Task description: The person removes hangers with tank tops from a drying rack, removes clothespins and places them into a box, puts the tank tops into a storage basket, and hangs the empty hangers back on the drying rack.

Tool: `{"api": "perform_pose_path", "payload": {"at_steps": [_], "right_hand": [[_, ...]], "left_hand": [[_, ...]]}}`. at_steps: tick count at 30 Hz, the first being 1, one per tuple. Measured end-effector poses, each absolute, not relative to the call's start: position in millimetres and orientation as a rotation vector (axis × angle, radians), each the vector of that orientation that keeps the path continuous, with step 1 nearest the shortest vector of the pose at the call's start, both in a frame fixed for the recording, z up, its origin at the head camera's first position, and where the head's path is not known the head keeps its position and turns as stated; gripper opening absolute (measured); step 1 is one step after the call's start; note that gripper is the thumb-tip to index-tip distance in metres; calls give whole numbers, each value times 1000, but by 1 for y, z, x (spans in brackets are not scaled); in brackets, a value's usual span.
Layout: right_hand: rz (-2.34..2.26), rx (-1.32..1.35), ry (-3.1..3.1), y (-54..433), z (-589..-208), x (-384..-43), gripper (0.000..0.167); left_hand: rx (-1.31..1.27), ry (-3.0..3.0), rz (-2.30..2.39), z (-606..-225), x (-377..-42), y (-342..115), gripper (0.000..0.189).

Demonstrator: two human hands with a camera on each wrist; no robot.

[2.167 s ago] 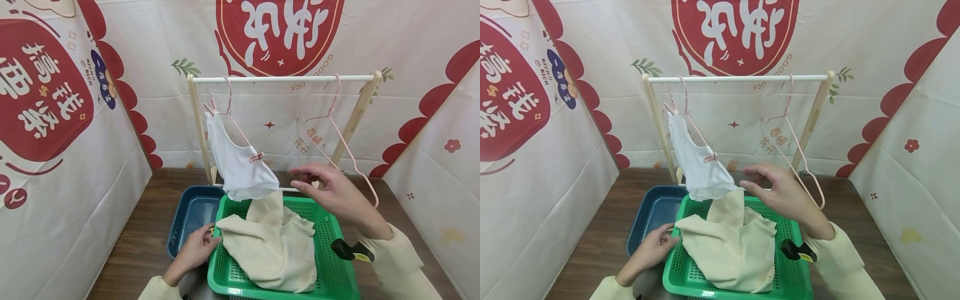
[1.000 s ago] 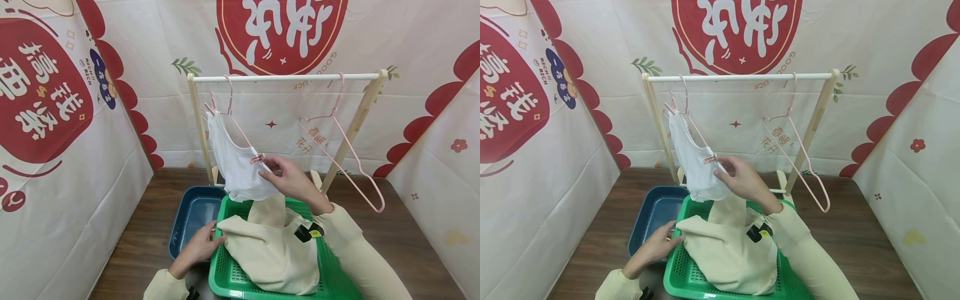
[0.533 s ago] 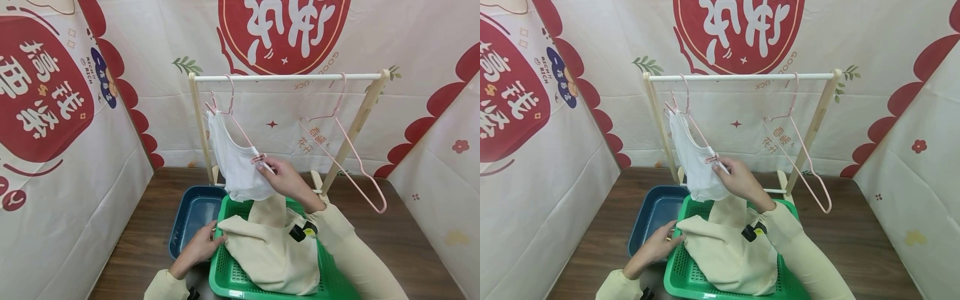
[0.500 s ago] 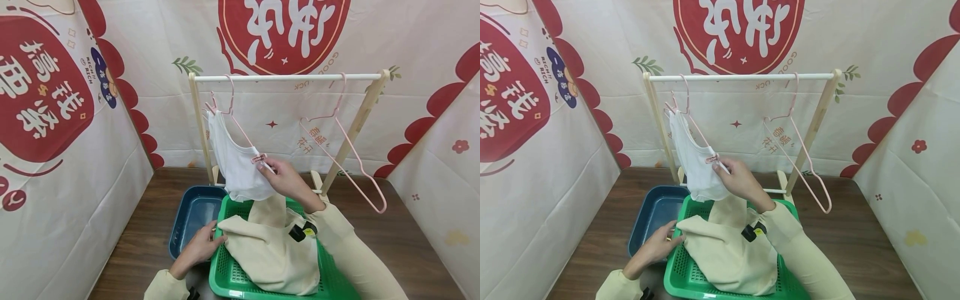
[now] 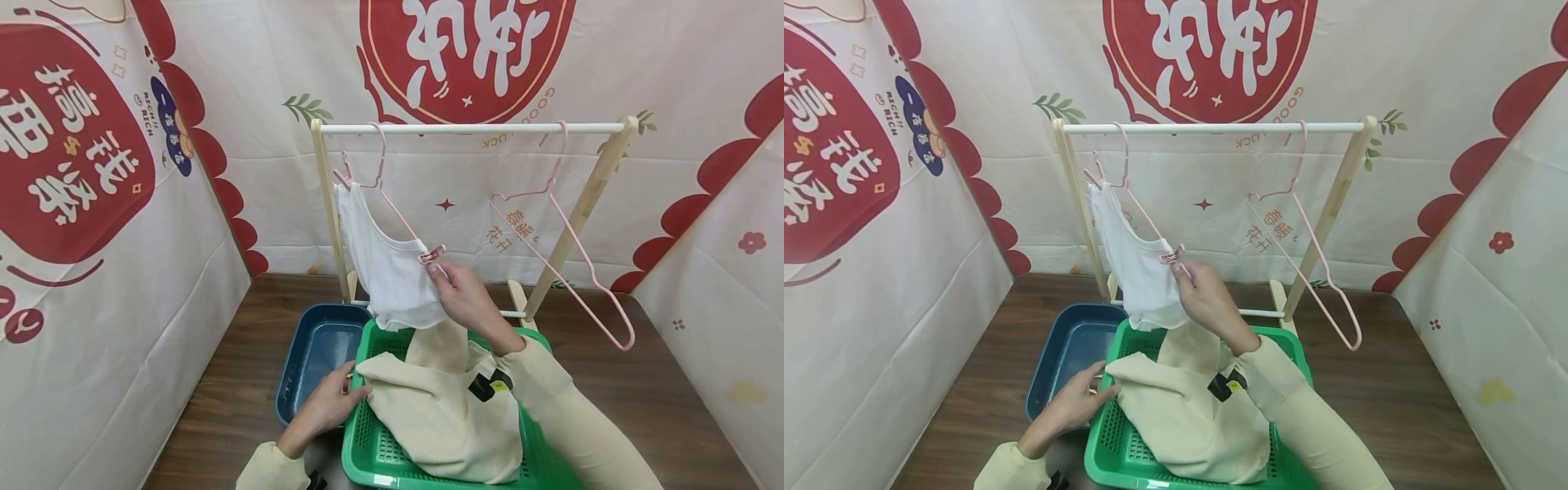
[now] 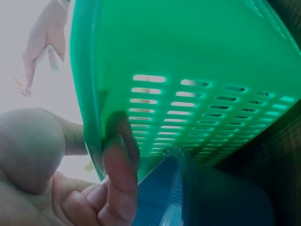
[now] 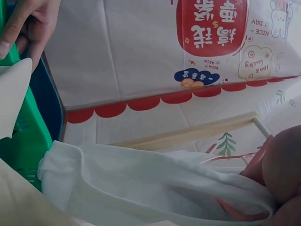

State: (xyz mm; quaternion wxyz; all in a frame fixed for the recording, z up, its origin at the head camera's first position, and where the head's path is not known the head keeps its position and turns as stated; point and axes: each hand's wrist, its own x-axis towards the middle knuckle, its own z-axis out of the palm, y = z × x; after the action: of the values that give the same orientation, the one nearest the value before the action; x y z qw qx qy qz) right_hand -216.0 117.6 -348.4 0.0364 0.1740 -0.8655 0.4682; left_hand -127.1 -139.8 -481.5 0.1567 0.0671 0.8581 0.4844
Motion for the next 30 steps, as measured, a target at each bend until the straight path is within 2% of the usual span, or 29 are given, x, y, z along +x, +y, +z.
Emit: {"api": "perform_pose_path", "payload": {"at_steps": [30], "right_hand": [[1383, 447, -2566, 114, -347, -212, 27]], "left_hand": [[208, 2457, 1378, -484, -129, -140, 62]]}}
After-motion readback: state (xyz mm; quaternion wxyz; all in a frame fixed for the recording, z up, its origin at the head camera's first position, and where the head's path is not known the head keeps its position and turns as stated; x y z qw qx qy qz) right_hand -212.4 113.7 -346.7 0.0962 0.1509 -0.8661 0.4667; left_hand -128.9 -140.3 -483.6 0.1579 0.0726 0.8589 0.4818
